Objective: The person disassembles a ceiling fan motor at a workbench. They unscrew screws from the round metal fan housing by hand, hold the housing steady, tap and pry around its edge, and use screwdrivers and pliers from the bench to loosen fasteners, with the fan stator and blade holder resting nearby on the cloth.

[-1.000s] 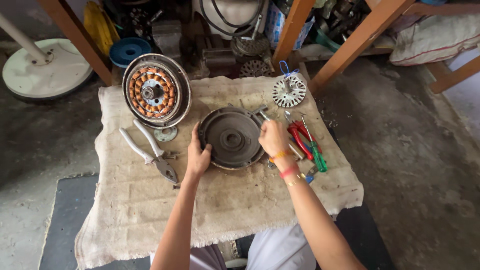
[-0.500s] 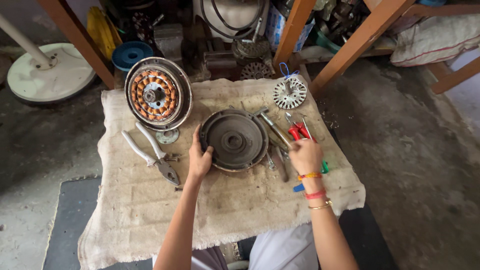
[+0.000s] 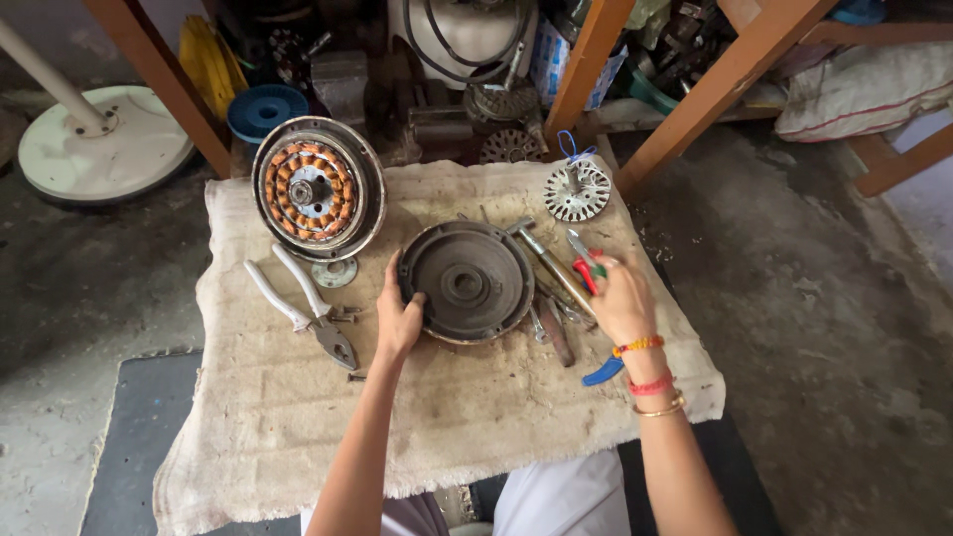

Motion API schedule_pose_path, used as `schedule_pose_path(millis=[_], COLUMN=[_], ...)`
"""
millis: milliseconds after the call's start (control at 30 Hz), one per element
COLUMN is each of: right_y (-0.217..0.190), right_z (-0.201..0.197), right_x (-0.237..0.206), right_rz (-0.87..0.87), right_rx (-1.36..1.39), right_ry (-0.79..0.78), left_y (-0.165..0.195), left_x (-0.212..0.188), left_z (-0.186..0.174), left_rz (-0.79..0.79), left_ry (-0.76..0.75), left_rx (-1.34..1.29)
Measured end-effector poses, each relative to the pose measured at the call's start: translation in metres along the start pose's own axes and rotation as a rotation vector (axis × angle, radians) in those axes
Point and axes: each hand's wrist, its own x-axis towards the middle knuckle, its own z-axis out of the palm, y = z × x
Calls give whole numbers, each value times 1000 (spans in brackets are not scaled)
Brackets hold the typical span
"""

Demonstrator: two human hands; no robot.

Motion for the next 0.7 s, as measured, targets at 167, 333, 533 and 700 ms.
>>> schedule_pose_path(millis=[167,333,533,700], right_y=[-49,-70,-92,-109], right_z=[16,13,-1,12], right_x=[47,82,101,103], right_rz=[-284,-543,-516,-620], right_rx=[30,-183,-380,-116], right_ry=[-281,-336,-516,-476], left_y=[14,25,23,18], left_x=[5,9,10,16], left_z=[17,27,22,20], left_rz=[-210,-79,-93,-39], left_ry=[185,307,285,230], left_rx=[-28,132,188,212])
